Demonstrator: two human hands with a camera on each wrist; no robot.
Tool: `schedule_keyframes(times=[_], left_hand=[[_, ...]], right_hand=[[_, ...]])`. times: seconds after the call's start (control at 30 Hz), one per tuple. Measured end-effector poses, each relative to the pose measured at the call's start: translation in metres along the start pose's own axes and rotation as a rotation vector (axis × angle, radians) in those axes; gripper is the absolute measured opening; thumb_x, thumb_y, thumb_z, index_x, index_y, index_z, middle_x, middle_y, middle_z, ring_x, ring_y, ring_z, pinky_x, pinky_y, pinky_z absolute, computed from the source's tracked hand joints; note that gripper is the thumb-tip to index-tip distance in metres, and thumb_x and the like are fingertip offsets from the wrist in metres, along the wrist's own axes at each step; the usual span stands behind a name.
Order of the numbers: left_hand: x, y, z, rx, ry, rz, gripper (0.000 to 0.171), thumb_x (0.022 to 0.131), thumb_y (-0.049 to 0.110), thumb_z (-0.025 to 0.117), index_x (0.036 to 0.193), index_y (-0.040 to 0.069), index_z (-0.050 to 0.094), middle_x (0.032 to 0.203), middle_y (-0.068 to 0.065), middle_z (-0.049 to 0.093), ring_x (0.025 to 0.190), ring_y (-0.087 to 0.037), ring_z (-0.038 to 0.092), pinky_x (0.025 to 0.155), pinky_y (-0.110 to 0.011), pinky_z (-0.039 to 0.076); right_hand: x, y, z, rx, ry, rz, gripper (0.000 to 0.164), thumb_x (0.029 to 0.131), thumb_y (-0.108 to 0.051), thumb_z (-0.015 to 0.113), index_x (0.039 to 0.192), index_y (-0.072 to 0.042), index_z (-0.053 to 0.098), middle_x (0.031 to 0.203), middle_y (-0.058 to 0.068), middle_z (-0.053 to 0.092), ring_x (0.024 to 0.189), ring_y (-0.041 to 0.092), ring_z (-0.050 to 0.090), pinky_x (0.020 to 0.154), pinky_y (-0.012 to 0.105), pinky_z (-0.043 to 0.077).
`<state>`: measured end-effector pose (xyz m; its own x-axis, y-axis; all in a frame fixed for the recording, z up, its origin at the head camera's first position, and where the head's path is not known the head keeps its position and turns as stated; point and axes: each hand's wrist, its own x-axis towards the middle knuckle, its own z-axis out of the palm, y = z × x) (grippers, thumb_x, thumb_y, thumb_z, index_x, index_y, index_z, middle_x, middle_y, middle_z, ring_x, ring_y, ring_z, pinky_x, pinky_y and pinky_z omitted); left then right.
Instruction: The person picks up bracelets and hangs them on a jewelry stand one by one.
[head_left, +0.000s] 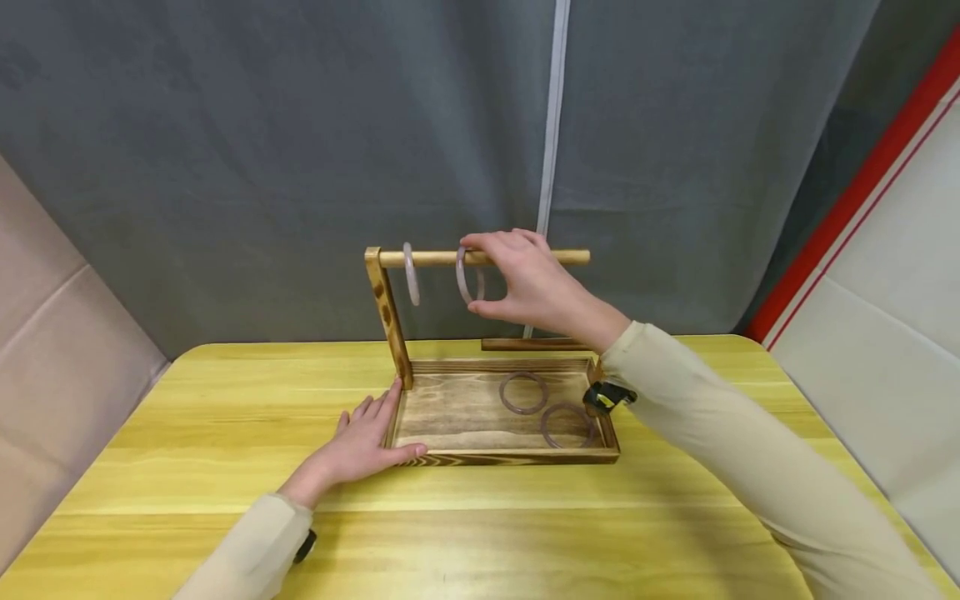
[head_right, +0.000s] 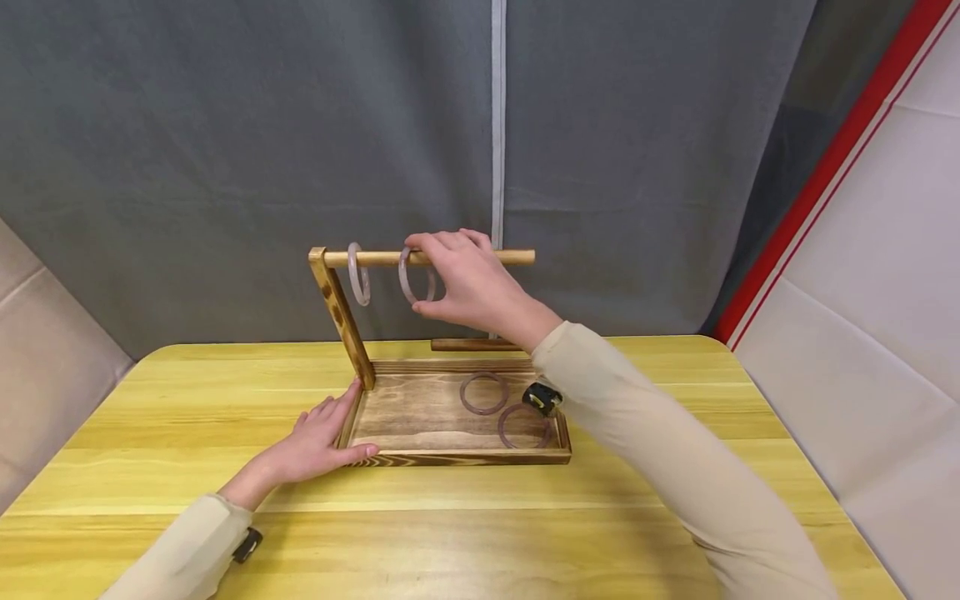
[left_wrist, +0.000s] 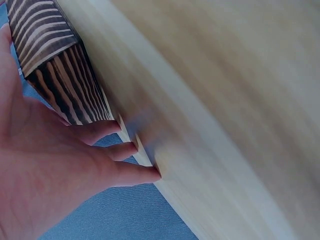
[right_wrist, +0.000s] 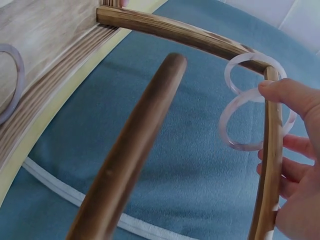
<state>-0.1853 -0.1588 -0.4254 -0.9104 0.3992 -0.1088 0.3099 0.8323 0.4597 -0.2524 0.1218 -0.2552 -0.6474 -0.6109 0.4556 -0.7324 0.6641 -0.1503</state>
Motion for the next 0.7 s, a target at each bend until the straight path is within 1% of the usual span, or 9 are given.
schedule_keyframes(times=[0.23, 0.47, 0.7], left_hand=[[0.001, 0.001, -0.001, -0.012, -0.008, -0.011, 0.106, 0.087, 0.062, 0.058, 0.155, 0.003, 0.001, 0.155, -0.027, 0.016, 0.139, -0.051, 0.01, 0.101, -0.075, 0.004], [0.002, 0.0, 0.0, -0.015, -0.015, -0.01, 0.107, 0.087, 0.063, 0.058, 0.155, 0.005, 0.0, 0.156, -0.024, 0.015, 0.14, -0.05, 0.009, 0.102, -0.074, 0.004], [0.002, 0.0, 0.0, -0.015, -0.014, -0.007, 0.106, 0.087, 0.062, 0.058, 0.155, 0.005, 0.0, 0.156, -0.024, 0.015, 0.14, -0.05, 0.009, 0.102, -0.074, 0.004]], right_hand=[[0.008, -0.006, 0.006, -0.017, 0.002, -0.02, 0.071, 0.079, -0.032, 0.08, 0.137, -0.005, 0.049, 0.133, 0.01, 0.053, 0.122, 0.026, 0.048, 0.108, 0.049, 0.025], [0.011, -0.009, 0.012, -0.038, 0.035, -0.047, 0.071, 0.079, -0.031, 0.081, 0.137, -0.004, 0.05, 0.13, 0.011, 0.054, 0.12, 0.025, 0.049, 0.108, 0.047, 0.026], [0.014, -0.014, 0.015, -0.064, 0.039, -0.041, 0.07, 0.081, -0.034, 0.079, 0.138, -0.006, 0.05, 0.129, 0.009, 0.055, 0.119, 0.023, 0.05, 0.106, 0.046, 0.027]])
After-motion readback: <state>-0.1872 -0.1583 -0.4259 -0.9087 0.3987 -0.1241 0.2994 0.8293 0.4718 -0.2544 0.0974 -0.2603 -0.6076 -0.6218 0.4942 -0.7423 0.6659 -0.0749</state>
